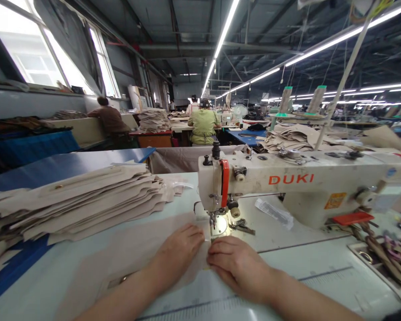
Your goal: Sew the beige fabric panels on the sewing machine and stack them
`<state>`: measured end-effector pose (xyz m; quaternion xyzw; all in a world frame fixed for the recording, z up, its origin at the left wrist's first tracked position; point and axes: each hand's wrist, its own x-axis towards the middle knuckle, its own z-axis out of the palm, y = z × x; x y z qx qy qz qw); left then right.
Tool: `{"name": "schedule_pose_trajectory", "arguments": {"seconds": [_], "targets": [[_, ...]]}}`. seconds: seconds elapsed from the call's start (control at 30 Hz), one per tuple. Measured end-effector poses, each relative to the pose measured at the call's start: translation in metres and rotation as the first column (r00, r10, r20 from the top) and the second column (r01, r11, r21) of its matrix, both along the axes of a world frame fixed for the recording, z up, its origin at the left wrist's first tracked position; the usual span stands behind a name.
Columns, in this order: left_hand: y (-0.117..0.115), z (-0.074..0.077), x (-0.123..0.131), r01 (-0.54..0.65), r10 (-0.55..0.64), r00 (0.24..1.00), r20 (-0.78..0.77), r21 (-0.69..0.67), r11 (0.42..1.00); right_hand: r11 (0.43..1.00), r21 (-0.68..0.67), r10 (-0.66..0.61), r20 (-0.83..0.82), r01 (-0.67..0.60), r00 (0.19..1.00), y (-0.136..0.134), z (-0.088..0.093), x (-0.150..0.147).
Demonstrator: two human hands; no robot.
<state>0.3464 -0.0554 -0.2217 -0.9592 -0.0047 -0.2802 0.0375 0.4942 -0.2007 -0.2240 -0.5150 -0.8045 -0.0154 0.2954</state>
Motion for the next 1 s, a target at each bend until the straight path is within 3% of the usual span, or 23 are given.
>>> {"name": "schedule_pose_trajectory", "arguments": {"seconds": [0.3,1.0], "targets": [[0.002,-0.002,-0.002,0.028,-0.026,1.0,-0.017,0.08,0.996,1.0,-0.028,-0.012,0.036,0.013,0.999,-0.001,0.001,-0.001],[0.007,-0.011,-0.001,0.057,-0.056,0.998,-0.028,0.027,0.998,1.0,-0.022,-0.001,0.009,0.002,1.0,0.001,0.0,-0.001]]}}
